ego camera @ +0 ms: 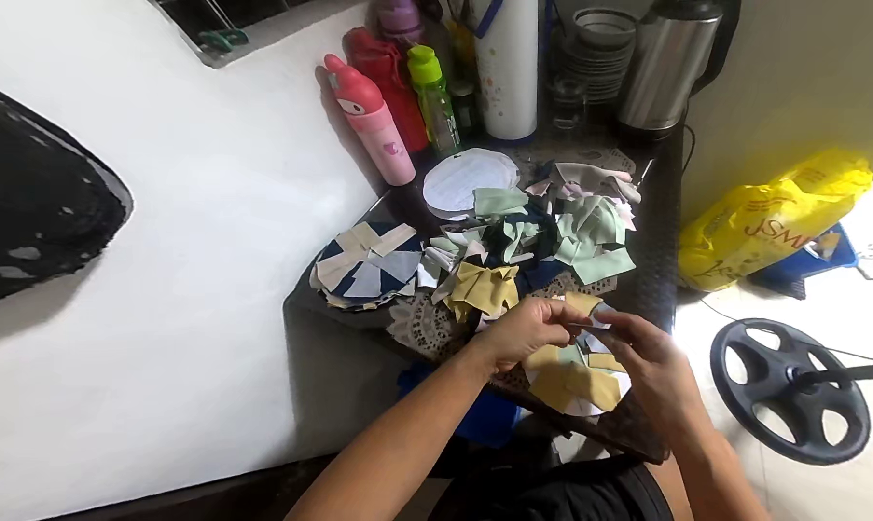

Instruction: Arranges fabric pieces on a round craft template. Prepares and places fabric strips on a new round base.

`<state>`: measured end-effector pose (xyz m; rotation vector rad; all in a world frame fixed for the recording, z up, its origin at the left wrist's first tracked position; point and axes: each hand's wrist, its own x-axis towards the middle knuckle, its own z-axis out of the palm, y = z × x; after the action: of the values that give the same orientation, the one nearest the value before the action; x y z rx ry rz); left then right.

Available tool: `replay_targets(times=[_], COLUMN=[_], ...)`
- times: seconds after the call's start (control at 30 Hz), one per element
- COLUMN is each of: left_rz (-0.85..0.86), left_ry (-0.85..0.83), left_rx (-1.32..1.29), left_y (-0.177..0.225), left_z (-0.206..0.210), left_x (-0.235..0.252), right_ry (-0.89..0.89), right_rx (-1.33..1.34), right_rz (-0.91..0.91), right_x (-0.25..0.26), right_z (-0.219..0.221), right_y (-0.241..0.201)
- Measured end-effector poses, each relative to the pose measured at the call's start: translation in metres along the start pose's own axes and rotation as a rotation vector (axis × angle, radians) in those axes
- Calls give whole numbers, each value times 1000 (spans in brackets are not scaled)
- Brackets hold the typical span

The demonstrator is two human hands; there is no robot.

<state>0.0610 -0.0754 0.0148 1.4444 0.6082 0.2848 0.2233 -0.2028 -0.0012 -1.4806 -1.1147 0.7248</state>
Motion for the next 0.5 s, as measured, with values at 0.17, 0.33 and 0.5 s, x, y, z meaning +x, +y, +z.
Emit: replay_targets(times=[0.17, 0.33, 0.5], left_rz=[85, -14, -64], left_ry=[83, 48, 204], left_rx=[97, -293, -237], left_y=[-8, -17, -21], left_z=[5, 7, 6], left_x=[-5, -9, -7], right_ry=[12, 99, 165], right_rx=[-139, 140, 131], right_rz=[60, 139, 144], right_x=[-10, -11, -8], right_z=[0, 10, 20], right_y=[-7, -1, 7])
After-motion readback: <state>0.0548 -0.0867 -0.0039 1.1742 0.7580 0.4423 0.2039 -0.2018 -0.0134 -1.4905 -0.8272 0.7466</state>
